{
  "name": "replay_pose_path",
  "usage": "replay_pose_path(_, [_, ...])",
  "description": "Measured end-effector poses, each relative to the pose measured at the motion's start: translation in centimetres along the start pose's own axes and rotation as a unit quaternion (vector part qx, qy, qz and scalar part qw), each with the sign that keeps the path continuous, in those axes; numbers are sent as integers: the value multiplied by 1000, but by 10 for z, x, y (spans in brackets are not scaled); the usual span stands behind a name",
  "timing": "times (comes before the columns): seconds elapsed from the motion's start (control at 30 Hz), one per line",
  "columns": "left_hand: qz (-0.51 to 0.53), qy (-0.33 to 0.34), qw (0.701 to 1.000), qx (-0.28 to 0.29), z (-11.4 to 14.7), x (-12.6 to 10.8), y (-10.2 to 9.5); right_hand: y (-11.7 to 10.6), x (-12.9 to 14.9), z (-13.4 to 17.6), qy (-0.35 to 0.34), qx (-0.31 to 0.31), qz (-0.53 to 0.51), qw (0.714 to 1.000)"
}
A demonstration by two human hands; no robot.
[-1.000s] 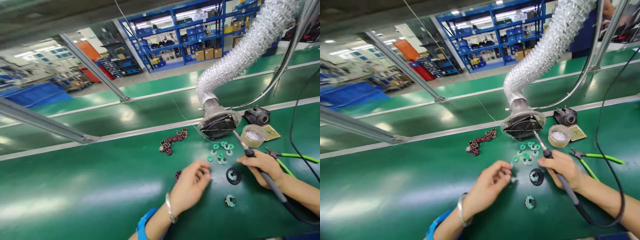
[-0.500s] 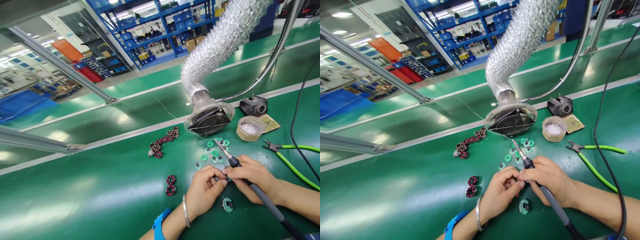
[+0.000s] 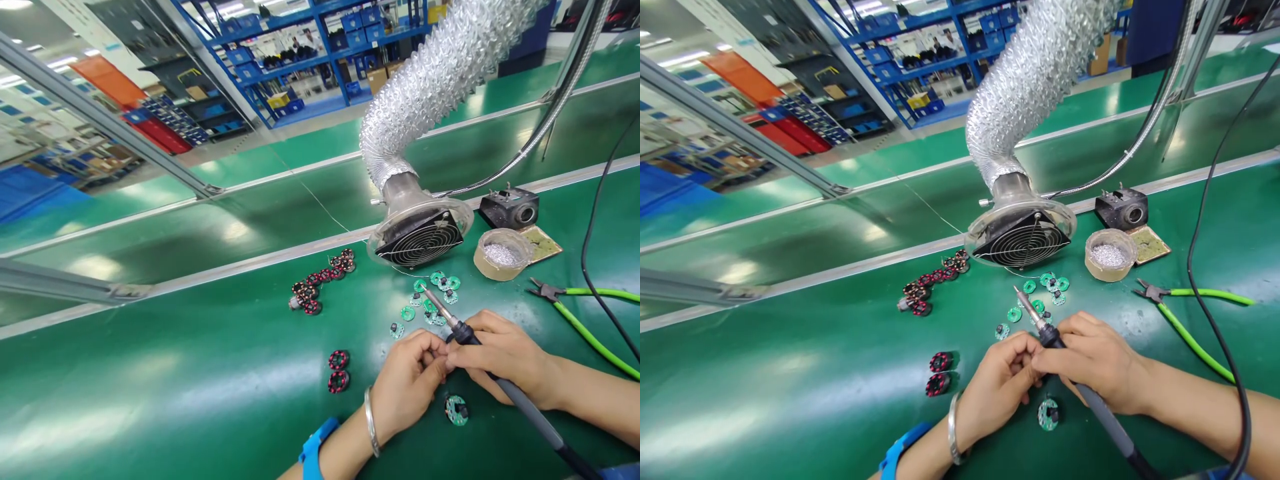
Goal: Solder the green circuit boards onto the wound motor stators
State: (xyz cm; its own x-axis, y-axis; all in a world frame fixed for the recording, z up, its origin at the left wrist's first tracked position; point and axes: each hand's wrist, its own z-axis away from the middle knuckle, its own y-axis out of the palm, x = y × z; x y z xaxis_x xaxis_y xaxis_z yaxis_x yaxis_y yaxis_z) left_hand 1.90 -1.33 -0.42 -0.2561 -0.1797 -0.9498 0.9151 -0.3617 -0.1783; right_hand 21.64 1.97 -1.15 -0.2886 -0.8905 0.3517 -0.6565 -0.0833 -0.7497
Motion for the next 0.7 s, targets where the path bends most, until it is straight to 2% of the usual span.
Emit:
replay_pose_path(0.23, [-54,48,997,-1,4,2,-3,1,4,-3,12,-35,-16,999])
replay_pose_path(0.37, [-125,116,985,-19,6,1,-4,2,7,-6,18,-36,-25,999])
replay_pose_path(0.5, [-184,197,962,-35,6,2,-5,-7,13,-6,26,-35,-44,998])
replay_pose_path(0.7, [-247,225,942,-31,7,6,-2,-28,30,5,116,-114,-106,981])
